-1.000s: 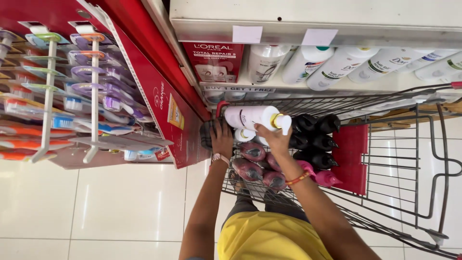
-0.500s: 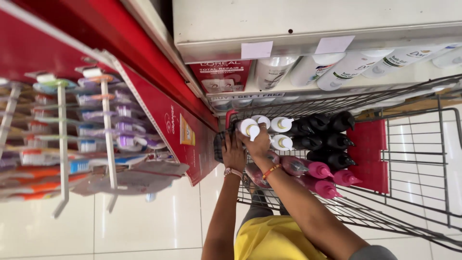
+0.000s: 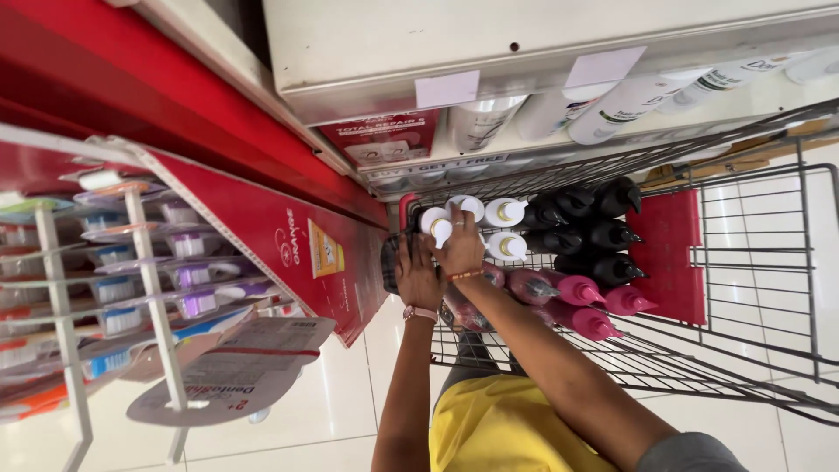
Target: The recorder is selecting and picking up bottles of shampoo and conditioner from a store shelf and placing them into a shopping cart.
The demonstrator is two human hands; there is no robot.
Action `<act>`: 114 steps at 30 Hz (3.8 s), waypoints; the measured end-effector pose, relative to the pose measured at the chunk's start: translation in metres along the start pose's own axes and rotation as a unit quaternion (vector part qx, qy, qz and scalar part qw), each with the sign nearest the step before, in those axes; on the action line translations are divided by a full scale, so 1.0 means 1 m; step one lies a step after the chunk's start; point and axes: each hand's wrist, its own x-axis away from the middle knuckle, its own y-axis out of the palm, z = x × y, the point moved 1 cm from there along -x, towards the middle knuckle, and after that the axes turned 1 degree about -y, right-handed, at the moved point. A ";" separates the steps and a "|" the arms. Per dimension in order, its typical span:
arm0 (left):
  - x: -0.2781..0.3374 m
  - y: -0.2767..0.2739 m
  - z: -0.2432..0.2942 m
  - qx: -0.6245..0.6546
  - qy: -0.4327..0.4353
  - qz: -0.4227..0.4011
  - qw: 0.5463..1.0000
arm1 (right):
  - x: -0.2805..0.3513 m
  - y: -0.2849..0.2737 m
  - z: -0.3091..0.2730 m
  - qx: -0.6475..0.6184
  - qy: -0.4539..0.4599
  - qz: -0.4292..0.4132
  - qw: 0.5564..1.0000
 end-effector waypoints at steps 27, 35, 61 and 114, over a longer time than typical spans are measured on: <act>-0.005 0.003 0.007 0.008 -0.031 0.024 0.999 | 0.020 0.005 0.084 0.069 -0.103 -0.171 0.978; -0.009 0.055 0.093 0.256 0.026 0.135 0.957 | 0.005 -0.012 0.139 -0.182 -0.065 -0.108 0.975; -0.231 -0.196 0.555 0.261 0.489 0.210 0.806 | -0.209 -0.508 0.167 -0.184 -0.187 0.393 0.882; -0.299 -0.159 0.584 0.599 0.414 0.072 0.682 | -0.238 -0.595 0.218 -0.376 -0.347 0.153 0.845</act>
